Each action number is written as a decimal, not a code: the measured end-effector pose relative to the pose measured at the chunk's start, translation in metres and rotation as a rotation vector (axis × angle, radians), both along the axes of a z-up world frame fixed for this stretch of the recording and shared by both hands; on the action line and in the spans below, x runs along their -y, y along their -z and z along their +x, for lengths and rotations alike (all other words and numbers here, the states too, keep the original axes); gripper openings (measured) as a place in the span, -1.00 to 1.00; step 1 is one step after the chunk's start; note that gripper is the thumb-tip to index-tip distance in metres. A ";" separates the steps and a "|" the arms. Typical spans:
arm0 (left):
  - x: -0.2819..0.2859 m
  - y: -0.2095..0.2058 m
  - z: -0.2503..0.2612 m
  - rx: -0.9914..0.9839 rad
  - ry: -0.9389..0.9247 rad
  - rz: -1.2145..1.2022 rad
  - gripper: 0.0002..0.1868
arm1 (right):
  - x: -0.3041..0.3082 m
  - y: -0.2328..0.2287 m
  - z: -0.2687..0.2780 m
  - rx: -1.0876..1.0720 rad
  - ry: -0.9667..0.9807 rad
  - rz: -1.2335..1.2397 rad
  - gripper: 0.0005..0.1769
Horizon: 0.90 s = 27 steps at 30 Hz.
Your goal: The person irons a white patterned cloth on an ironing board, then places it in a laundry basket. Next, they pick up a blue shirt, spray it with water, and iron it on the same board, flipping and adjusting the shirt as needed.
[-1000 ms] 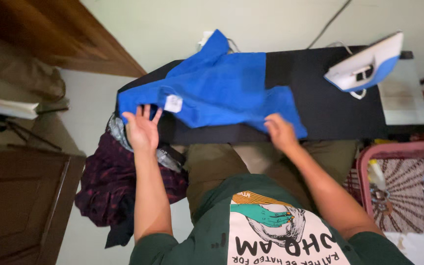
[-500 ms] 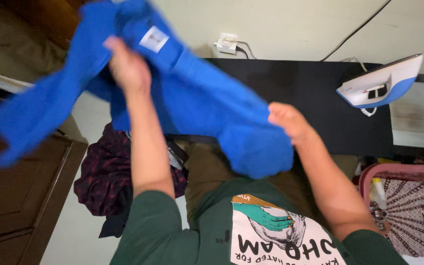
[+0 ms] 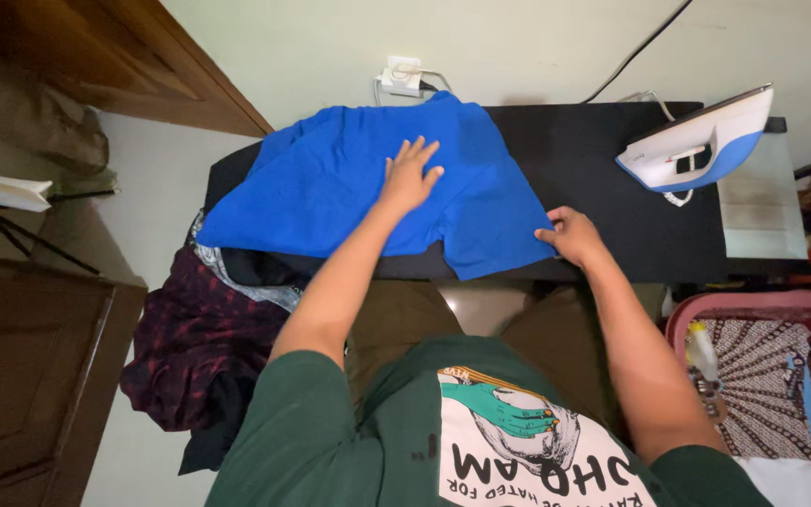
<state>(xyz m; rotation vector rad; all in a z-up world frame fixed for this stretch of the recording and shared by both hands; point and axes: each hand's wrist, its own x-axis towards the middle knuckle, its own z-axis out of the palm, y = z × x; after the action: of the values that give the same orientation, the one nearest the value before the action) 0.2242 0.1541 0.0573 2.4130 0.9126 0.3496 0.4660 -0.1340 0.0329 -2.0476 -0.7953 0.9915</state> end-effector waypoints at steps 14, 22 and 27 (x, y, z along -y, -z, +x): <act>0.118 -0.042 -0.070 0.177 0.309 0.121 -0.07 | 0.014 -0.045 -0.011 -0.579 0.206 0.149 -0.82; 0.126 -0.035 -0.054 0.201 0.053 0.153 -0.07 | 0.010 -0.089 0.003 -1.135 0.117 0.611 -0.79; 0.117 -0.022 -0.067 0.209 0.163 0.306 -0.22 | 0.020 -0.053 0.009 -0.293 0.235 0.222 -0.66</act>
<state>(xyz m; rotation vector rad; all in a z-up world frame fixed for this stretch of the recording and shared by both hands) 0.1569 0.0375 0.0792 2.6409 0.6004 0.7085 0.4746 -0.1543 0.0857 -1.7108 -0.4747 0.9919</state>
